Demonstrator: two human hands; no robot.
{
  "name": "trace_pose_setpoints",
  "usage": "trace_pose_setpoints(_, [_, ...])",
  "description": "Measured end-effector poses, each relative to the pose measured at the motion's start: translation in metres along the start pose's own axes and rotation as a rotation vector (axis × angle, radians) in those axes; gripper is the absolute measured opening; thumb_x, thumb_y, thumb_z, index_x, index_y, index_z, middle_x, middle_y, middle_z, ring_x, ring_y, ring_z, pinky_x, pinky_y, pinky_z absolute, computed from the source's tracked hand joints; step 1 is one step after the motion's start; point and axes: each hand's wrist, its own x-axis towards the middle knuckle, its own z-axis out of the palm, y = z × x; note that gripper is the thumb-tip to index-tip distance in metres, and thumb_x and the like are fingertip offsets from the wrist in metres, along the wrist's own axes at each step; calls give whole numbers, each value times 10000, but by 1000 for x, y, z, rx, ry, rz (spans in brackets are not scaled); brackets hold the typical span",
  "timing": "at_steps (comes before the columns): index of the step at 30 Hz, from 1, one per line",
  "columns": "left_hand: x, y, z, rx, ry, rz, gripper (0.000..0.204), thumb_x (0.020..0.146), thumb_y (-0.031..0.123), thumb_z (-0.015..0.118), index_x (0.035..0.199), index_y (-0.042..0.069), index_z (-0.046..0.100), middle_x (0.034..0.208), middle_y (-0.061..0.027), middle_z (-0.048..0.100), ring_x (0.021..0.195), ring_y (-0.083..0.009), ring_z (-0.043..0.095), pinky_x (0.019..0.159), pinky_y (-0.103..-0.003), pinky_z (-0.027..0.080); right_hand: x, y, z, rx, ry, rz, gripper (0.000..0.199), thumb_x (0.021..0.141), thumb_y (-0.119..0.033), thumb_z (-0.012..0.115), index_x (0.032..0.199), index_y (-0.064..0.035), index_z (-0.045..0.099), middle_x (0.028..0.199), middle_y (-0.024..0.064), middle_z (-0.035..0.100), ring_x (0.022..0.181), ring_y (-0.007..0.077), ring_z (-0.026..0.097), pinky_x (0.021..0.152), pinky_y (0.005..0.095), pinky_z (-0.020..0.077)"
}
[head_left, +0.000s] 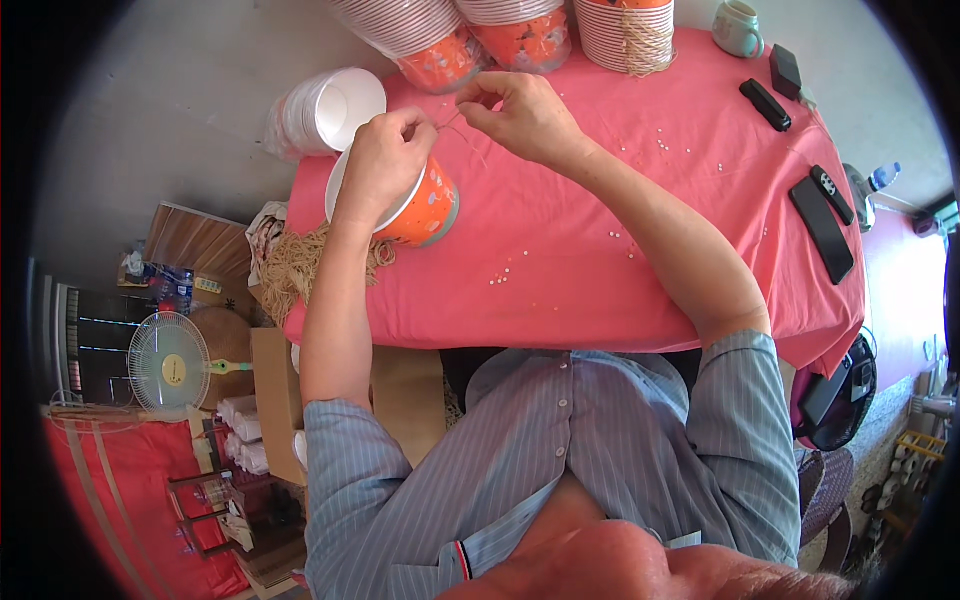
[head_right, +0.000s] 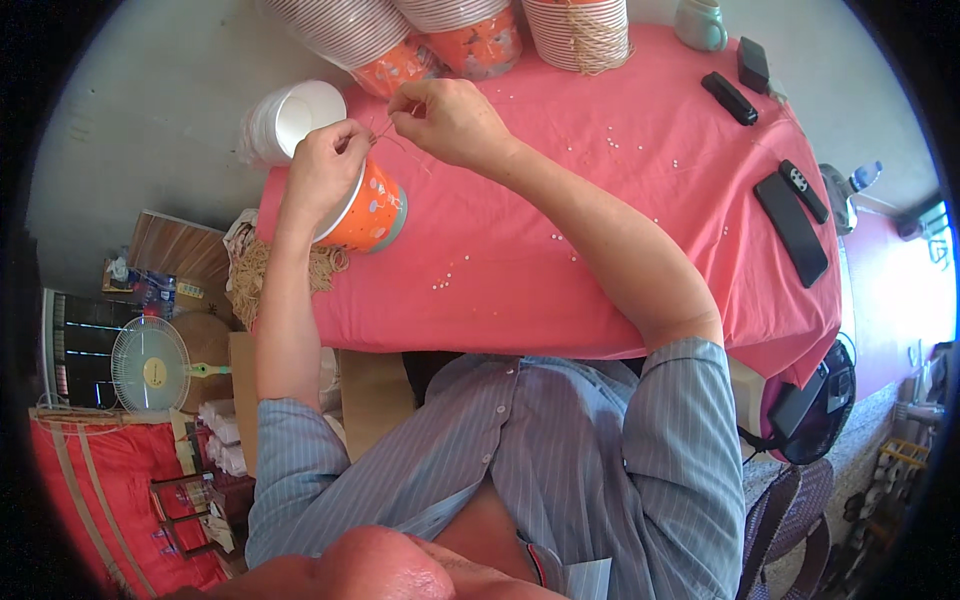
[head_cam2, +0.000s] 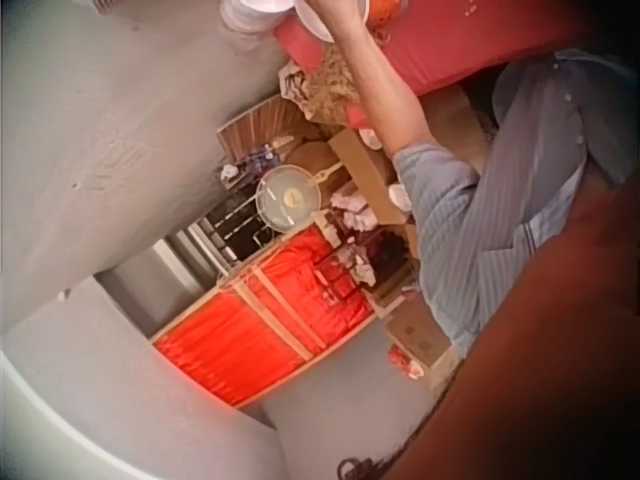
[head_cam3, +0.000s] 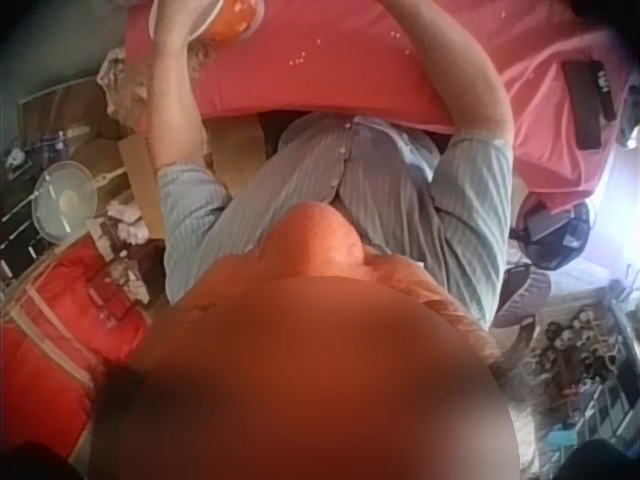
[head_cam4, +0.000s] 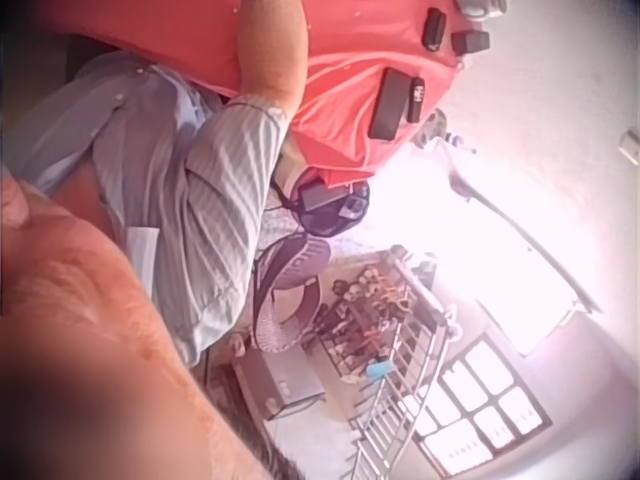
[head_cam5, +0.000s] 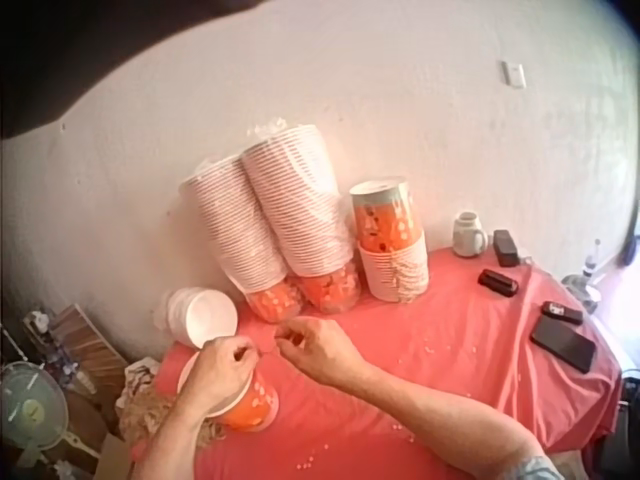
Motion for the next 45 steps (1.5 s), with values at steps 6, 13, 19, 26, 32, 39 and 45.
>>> trace_pose_setpoints(6, [6, -9, 4, -157, 47, -21, 279, 1043, 229, 699, 1102, -32, 780, 832, -152, 765, 754, -164, 706, 745, -356, 549, 1, 3, 0, 30, -30, 25, 234, 973, -218, 756, 1091, -18, 790, 989, 123, 816, 930, 229, 791, 870, 381, 619])
trace_pose_setpoints(13, [12, -7, 11, -295, 199, 49, 274, 1102, 231, 724, 1213, -4, 810, 794, 51, 664, 682, -8, 511, 602, -213, 393, -1, 7, 3, 12, -64, 15, 195, 967, -183, 736, 1039, -3, 756, 965, 139, 816, 879, 257, 794, 836, 396, 626])
trace_pose_setpoints(19, [10, -7, 7, -500, 158, -63, 241, 1100, 255, 731, 1190, 49, 817, 788, 64, 652, 657, -10, 488, 586, -209, 376, 0, 3, 9, 428, -130, 263, 176, 1050, -157, 659, 1102, 11, 669, 935, 107, 796, 817, 187, 766, 781, 344, 623])
trace_pose_setpoints(26, [11, -7, 6, -526, 208, -67, 242, 1086, 226, 746, 1158, 2, 804, 900, 29, 725, 672, -14, 513, 614, -212, 430, -1, 0, 7, 378, -175, 277, 162, 1093, -151, 619, 1145, -2, 656, 897, 52, 738, 816, 133, 722, 758, 317, 610])
trace_pose_setpoints(32, [11, -3, 2, -847, 114, -61, 231, 1074, 211, 762, 1196, 15, 768, 1081, -60, 817, 641, 5, 485, 602, -196, 437, -4, 0, 11, 208, -175, 193, 184, 1059, -139, 628, 1161, 10, 663, 889, 78, 749, 791, 150, 738, 744, 329, 606])
trace_pose_setpoints(39, [6, 3, 4, -489, 99, -129, 206, 1060, 171, 752, 1154, -10, 777, 946, -46, 818, 741, -40, 636, 665, -227, 494, -3, 1, 9, 179, -113, 142, 181, 1070, -143, 625, 1158, -2, 695, 869, 75, 751, 751, 159, 741, 720, 340, 604])
trace_pose_setpoints(45, [7, -8, 10, -302, 75, -91, 217, 1020, 148, 737, 1103, -42, 799, 893, -68, 815, 820, -84, 715, 767, -267, 553, -2, -1, 10, 148, -95, 142, 179, 1078, -144, 621, 1178, -18, 699, 862, 74, 747, 736, 149, 732, 714, 340, 599])
